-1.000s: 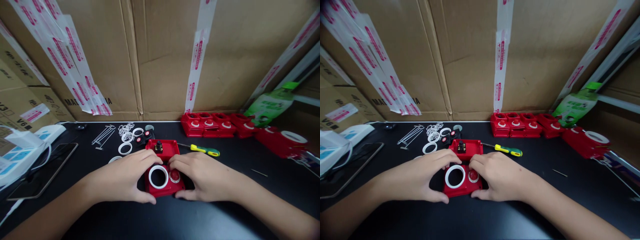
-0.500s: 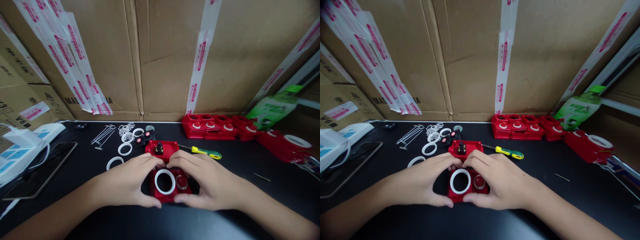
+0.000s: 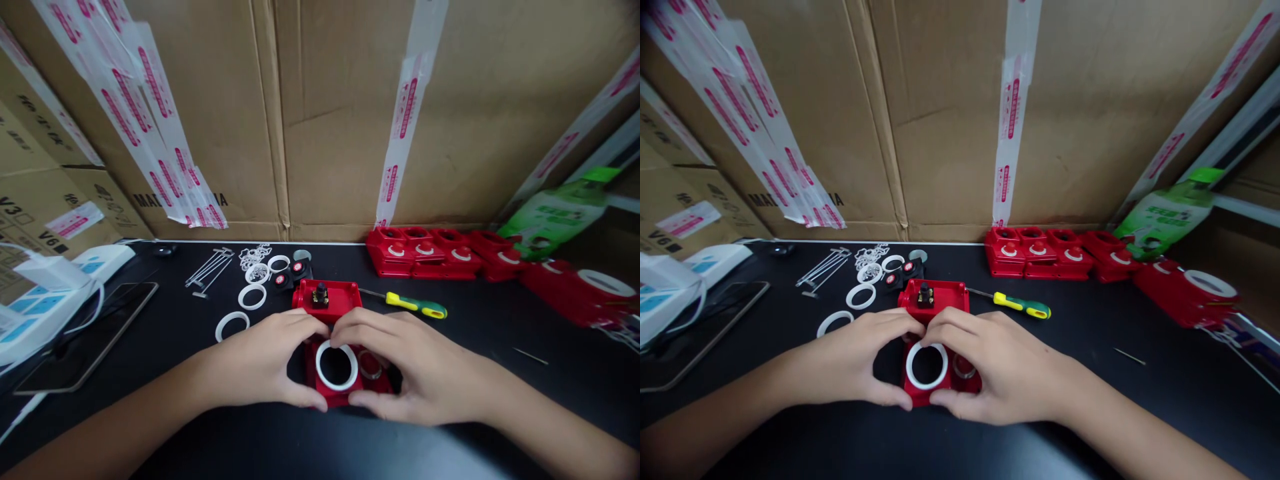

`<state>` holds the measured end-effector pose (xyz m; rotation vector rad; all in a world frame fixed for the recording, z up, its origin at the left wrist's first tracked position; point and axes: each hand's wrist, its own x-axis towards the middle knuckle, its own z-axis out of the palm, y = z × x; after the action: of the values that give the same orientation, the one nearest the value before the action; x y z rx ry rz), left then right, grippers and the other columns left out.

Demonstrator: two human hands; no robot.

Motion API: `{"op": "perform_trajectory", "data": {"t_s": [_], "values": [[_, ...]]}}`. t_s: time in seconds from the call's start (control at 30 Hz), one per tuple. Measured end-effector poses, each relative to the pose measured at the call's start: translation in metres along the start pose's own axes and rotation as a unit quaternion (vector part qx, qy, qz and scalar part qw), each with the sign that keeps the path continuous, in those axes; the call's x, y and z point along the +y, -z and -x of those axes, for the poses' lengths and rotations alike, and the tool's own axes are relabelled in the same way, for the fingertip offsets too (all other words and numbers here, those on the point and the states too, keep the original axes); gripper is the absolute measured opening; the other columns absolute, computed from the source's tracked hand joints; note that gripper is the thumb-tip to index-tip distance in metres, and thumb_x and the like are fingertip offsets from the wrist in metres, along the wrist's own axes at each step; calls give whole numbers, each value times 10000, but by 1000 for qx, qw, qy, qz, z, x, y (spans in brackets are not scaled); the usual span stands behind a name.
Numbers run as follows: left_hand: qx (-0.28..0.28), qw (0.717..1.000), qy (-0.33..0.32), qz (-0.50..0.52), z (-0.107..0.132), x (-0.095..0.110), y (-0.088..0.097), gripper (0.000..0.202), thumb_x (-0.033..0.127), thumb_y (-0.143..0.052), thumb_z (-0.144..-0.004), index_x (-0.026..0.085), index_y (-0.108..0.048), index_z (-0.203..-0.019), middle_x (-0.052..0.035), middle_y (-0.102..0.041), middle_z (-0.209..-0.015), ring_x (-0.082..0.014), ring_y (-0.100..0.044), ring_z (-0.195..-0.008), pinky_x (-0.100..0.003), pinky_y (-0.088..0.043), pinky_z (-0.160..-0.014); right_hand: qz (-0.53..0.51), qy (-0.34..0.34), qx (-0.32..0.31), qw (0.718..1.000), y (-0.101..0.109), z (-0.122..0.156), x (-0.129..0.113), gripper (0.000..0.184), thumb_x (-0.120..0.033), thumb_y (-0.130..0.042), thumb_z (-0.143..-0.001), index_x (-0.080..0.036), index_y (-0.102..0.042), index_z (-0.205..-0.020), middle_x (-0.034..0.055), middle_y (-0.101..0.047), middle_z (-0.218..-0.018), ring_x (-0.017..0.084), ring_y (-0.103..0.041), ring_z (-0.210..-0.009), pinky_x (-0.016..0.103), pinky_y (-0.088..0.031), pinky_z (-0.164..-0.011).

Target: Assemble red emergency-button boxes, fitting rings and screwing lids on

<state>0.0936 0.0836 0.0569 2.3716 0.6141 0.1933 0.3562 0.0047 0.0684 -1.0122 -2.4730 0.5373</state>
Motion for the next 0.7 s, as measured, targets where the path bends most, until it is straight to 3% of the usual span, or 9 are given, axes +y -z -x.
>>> {"op": "perform_trajectory", "data": {"t_s": [0.7], "values": [[-4,1000,29,-1,4,-4,1,629,499,-967,-773,292,-636,-1267,-18,-735,-1297,-283,-703,-1195,-386,-531,-1012,16,-7,25,1000,-8,1,4,436,-403,-786,-934,-225,-639,-1303,70,-747,-1231,202,-749,-956,343,-594,-856]]}}
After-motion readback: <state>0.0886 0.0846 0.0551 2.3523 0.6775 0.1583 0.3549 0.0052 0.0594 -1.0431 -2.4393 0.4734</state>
